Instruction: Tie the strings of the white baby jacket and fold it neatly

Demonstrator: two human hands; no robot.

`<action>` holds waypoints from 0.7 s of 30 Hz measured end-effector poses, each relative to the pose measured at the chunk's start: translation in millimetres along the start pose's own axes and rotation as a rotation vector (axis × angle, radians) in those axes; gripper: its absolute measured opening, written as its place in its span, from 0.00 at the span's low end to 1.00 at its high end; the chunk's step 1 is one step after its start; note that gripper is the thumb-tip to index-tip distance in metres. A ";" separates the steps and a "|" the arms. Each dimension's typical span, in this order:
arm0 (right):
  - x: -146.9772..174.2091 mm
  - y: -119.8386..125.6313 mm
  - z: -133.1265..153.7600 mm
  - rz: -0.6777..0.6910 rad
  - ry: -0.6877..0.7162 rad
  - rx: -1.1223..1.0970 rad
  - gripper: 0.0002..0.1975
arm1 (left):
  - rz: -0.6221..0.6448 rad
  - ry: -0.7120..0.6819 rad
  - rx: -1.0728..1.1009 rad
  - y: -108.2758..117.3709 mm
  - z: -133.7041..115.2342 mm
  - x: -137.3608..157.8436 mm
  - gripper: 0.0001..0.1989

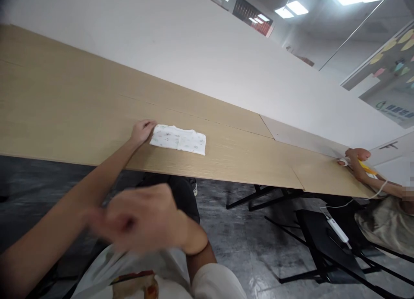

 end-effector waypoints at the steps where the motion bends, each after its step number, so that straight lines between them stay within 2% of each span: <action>1: -12.8 6.3 -22.8 -0.010 -0.052 0.016 0.23 | 0.041 -0.037 0.001 -0.9 0.1 -0.1 0.20; 3: -33.1 17.6 -81.1 -0.019 -0.222 0.125 0.19 | 0.110 -0.106 -0.036 -2.7 1.0 -1.0 0.23; 5: -43.6 29.8 -150.4 -0.044 -0.367 0.277 0.15 | 0.126 -0.143 -0.109 -4.0 3.3 -3.2 0.24; 8: -38.4 49.0 -246.4 -0.052 -0.612 0.528 0.07 | 0.113 -0.145 -0.208 -6.1 7.6 -7.4 0.25; 10: -25.7 57.6 -287.8 0.026 -0.734 0.593 0.08 | 0.117 -0.126 -0.242 -7.2 9.9 -9.5 0.24; 12: -12.6 61.2 -308.6 0.092 -0.771 0.617 0.13 | 0.123 -0.097 -0.249 -7.5 11.4 -10.6 0.23; 15: -0.7 60.4 -316.6 0.108 -0.755 0.607 0.16 | 0.127 -0.061 -0.223 -6.2 12.5 -10.5 0.21; 19: 2.2 56.6 -317.1 0.068 -0.677 0.552 0.10 | 0.122 -0.035 -0.171 -3.7 13.7 -8.8 0.18; 21: 1.6 55.7 -317.3 -0.011 -0.660 0.495 0.06 | 0.104 -0.024 -0.126 -3.2 13.9 -7.6 0.16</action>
Point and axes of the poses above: each hand's wrist, its own x-axis away from the middle knuckle, its own y-axis out of the back of the hand, z = x × y, the point moved 1 cm from there along -x, towards the middle knuckle, and after that the axes turned 7 degrees about y, right-handed, at the moved point
